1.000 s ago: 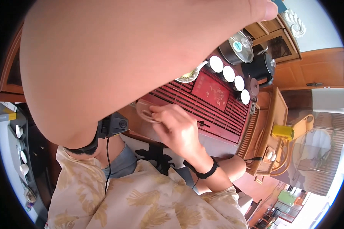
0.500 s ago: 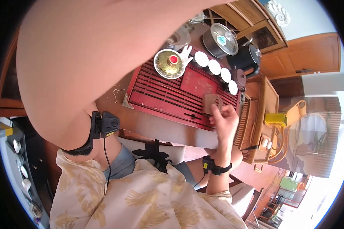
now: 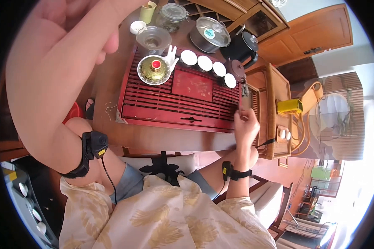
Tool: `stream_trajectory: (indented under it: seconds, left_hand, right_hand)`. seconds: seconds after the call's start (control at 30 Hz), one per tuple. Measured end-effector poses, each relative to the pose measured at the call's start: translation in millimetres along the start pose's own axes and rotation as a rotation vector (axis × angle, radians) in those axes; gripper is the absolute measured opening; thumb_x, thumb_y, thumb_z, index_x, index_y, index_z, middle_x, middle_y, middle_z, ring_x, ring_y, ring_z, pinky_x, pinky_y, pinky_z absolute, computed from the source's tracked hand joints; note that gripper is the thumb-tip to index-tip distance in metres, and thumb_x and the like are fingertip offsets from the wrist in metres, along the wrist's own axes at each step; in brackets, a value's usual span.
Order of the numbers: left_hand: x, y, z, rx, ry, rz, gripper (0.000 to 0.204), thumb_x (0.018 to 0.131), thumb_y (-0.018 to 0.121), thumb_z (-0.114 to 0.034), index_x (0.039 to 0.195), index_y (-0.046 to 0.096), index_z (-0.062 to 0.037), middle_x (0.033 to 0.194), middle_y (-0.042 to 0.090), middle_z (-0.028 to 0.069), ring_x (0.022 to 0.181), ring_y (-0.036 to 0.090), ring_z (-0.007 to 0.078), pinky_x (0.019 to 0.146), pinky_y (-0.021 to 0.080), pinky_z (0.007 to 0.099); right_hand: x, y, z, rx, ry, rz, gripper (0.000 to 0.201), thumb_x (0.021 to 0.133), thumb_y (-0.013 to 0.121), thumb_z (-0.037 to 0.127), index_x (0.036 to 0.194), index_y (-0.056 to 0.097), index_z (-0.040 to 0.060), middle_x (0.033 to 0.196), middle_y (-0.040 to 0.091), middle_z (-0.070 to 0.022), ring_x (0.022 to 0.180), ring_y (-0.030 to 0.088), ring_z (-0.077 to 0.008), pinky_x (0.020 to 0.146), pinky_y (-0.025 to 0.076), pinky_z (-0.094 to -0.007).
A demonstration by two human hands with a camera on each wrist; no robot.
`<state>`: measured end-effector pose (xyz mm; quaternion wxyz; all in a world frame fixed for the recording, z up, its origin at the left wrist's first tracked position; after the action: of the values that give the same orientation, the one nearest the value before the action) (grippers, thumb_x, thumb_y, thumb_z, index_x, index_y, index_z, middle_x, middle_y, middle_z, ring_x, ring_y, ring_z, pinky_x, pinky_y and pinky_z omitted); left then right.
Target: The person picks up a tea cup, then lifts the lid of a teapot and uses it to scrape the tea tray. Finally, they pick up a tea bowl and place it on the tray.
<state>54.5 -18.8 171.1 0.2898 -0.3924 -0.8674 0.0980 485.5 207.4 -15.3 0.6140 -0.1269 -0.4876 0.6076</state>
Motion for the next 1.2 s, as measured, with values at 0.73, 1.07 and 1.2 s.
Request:
stream_trajectory:
  seconds: [0.73, 1.07, 1.2]
  left_hand:
    - [-3, 4, 3, 0.026, -0.083, -0.074, 0.025, 0.108, 0.075, -0.024, 0.122, 0.08, -0.0036, 0.072, 0.06, -0.0059, 0.063, 0.047, 0.0005, 0.057, 0.03, 0.0195]
    - [-7, 17, -22, -0.024, -0.05, -0.07, 0.025, 0.108, 0.076, -0.024, 0.122, 0.08, -0.0036, 0.075, 0.064, -0.004, 0.063, 0.05, 0.0008, 0.056, 0.031, 0.0199]
    - [-7, 18, -24, -0.001, -0.018, -0.057, 0.025, 0.108, 0.075, -0.023, 0.122, 0.08, -0.0032, 0.076, 0.066, -0.0034, 0.064, 0.051, 0.0011, 0.056, 0.031, 0.0198]
  right_hand:
    - [9, 29, -24, 0.303, 0.251, -0.017, 0.028, 0.093, 0.088, 0.01, 0.081, 0.063, 0.0052, 0.074, 0.071, -0.0002, 0.064, 0.06, -0.0037, 0.056, 0.045, -0.0216]
    - [7, 26, 26, -0.093, -0.096, -0.034, 0.014, 0.087, 0.084, 0.007, 0.091, 0.072, 0.0034, 0.091, 0.079, -0.0144, 0.083, 0.079, -0.0311, 0.076, 0.061, -0.0424]
    - [-13, 57, 95, 0.06, -0.224, 0.086, 0.013, 0.085, 0.084, 0.003, 0.093, 0.073, 0.0042, 0.1, 0.082, -0.011, 0.09, 0.077, -0.0307, 0.079, 0.062, -0.0422]
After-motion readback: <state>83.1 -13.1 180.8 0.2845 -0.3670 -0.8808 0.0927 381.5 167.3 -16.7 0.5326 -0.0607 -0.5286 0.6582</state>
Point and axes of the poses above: each hand's wrist, its own x-axis towards the middle knuckle, its own y-axis out of the palm, z = x × y, the point moved 9 cm from there along x, towards the middle knuckle
